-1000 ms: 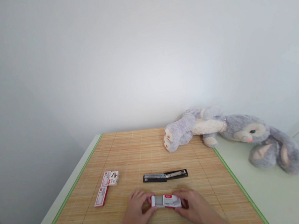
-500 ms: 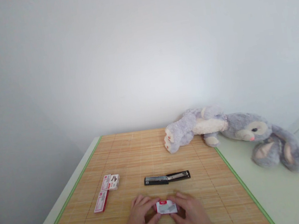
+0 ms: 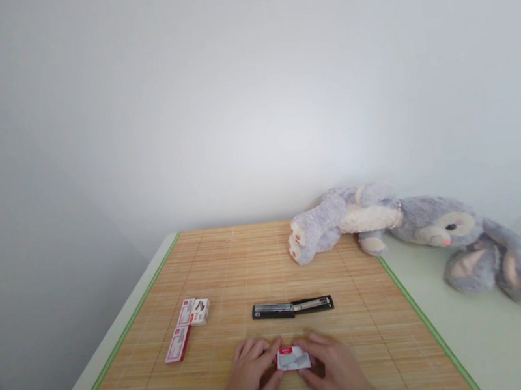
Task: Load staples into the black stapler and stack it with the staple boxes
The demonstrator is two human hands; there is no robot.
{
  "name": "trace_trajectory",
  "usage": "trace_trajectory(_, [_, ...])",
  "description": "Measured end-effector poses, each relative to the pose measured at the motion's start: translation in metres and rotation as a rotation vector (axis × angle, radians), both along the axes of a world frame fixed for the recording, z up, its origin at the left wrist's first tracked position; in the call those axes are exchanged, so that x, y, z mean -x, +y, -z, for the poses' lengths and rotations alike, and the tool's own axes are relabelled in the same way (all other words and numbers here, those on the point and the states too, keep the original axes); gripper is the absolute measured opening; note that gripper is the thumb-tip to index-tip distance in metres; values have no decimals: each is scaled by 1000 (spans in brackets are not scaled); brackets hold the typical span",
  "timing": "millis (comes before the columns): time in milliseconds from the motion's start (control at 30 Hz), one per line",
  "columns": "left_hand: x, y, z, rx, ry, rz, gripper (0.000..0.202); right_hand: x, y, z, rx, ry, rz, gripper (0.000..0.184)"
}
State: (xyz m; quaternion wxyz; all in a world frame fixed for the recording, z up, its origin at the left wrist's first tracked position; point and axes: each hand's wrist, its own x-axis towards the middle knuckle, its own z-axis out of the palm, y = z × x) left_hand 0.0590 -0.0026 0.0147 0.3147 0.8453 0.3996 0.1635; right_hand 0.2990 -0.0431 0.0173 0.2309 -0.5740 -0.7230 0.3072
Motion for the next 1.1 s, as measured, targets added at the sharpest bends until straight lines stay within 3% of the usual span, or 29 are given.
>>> trace_trajectory(133, [-3,-2,3,15,-39,-45,57,1,-2,0,-4,-43,9,28])
trace_trajectory(333, [-8,-2,11,-5,-67,-113,31,12,6,-10,4,-123,43,47])
trace_trajectory(500, [-10,1,10,6,-71,-129,24,27,23,-22,-86,-162,-55,18])
trace_trajectory(667, [-10,0,9,1,-69,-133,23,27,28,-23,-105,-148,-119,14])
trace_trajectory(800, [-6,0,13,-35,-120,-171,34,24,31,-24,-122,-99,-108,10])
trace_trajectory(967, [7,33,19,-139,-157,-444,35,21,56,-28,-187,-57,16,9])
trace_trajectory(1100, [8,69,20,-159,-120,-403,44,28,84,-27,-232,-51,41,9])
